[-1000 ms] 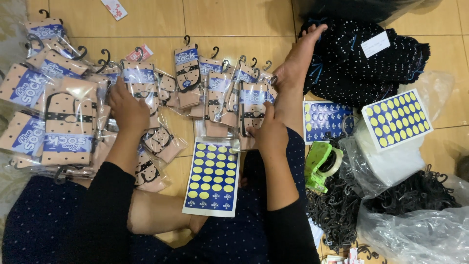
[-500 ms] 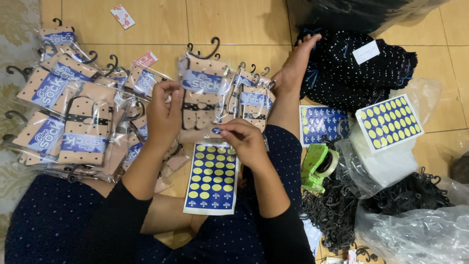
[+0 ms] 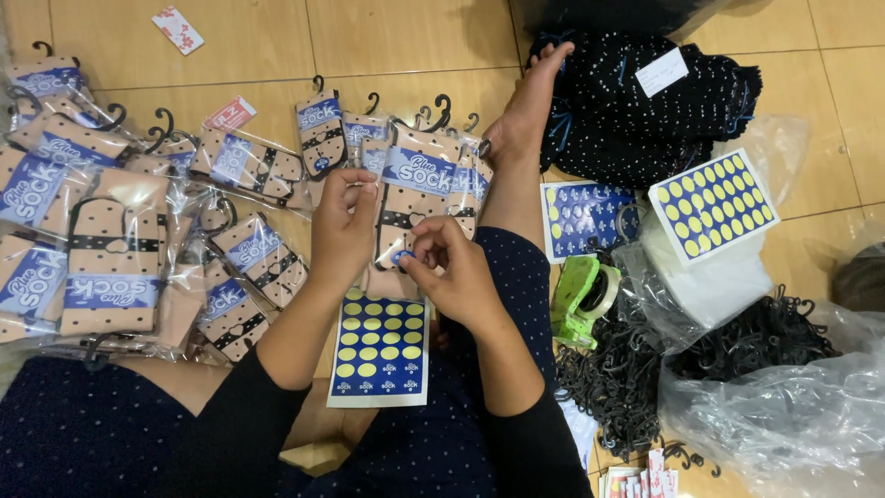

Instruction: Peeling stickers from a sheet and applying them to individual sock packages while sitting on the floor.

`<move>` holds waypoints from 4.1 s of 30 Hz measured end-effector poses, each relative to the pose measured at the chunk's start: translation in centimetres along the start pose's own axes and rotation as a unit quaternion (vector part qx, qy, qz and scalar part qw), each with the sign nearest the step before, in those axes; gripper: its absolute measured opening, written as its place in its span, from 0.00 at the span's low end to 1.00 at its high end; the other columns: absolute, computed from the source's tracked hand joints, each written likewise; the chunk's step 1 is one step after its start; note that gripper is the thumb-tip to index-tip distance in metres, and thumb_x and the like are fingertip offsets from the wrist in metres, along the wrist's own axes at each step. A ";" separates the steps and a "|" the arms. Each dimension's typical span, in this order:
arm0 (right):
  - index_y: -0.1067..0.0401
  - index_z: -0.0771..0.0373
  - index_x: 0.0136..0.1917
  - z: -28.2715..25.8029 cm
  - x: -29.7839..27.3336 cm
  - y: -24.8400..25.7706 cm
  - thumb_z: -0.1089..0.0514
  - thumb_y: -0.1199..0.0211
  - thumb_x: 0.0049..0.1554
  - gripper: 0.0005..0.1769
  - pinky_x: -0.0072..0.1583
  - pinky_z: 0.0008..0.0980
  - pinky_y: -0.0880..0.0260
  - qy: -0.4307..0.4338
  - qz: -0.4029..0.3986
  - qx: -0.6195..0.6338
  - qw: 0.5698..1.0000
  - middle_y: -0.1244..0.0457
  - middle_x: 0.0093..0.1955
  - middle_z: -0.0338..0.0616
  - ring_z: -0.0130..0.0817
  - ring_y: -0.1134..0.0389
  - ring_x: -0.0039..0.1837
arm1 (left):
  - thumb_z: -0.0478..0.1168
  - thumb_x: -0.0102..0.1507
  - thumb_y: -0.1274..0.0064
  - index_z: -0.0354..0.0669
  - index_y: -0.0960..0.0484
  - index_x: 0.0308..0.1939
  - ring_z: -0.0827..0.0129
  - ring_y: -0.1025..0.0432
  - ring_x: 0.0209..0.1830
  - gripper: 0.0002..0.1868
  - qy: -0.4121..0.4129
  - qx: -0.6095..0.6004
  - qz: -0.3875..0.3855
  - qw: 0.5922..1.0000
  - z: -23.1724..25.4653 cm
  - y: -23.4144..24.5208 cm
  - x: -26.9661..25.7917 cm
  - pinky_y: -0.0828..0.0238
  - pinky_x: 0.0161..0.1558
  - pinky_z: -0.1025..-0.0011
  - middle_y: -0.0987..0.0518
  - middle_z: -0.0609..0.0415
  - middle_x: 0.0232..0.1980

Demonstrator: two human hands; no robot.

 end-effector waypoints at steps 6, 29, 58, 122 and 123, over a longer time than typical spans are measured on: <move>0.31 0.64 0.52 -1.0 1.2 2.3 0.58 0.26 0.53 0.19 0.42 0.41 0.32 -0.007 0.097 -0.259 0.961 0.38 0.31 0.45 0.45 0.34 0.38 | 0.36 0.73 0.59 0.35 0.40 0.67 0.33 0.36 0.67 0.19 -0.044 0.005 -0.011 0.999 1.9 -2.0 3.0 0.32 0.63 0.40 0.35 0.25 0.68; 0.24 0.56 0.63 -12.9 -13.8 -2.5 0.52 0.31 0.56 0.22 0.67 0.51 0.41 0.127 -0.043 -0.157 0.978 0.32 0.64 0.48 0.58 0.39 0.73 | 0.21 0.58 0.51 0.37 0.77 0.78 0.30 0.45 0.72 0.57 -0.045 -0.109 -0.134 0.984 5.4 7.6 -19.7 0.38 0.64 0.44 0.50 0.15 0.73; 0.21 0.55 0.49 -18.8 -18.0 -1.8 0.62 0.28 0.54 0.10 0.59 0.48 0.39 0.304 0.220 -0.150 0.915 0.28 0.54 0.46 0.53 0.29 0.60 | 0.43 0.72 0.65 0.35 0.35 0.69 0.50 0.26 0.60 0.24 0.101 -0.426 -0.038 0.898 3.2 6.2 -23.5 0.25 0.58 0.51 0.24 0.41 0.63; 0.38 0.49 0.61 -13.1 -18.4 -4.4 0.71 0.34 0.55 0.27 0.40 0.37 0.30 0.390 0.115 -0.113 0.907 0.33 0.60 0.62 0.53 0.25 0.48 | 0.35 0.63 0.44 0.33 0.28 0.59 0.63 0.24 0.53 0.21 0.144 -0.253 -0.051 0.955 2.9 5.1 -23.0 0.22 0.55 0.60 0.20 0.45 0.53; 0.36 0.48 0.58 -13.2 -18.6 -4.4 0.70 0.33 0.55 0.24 0.39 0.35 0.30 0.394 0.112 -0.120 0.905 0.32 0.60 0.61 0.52 0.25 0.47 | 0.34 0.64 0.45 0.31 0.29 0.59 0.63 0.25 0.52 0.20 0.144 -0.252 -0.053 0.955 2.7 5.2 -22.9 0.23 0.55 0.60 0.21 0.45 0.52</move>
Point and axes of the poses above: each hand's wrist, its own x-axis towards the middle knuckle, its own y-axis out of the back of the hand, z = x × y, the point moved 9 cm from there along x, towards the middle knuckle
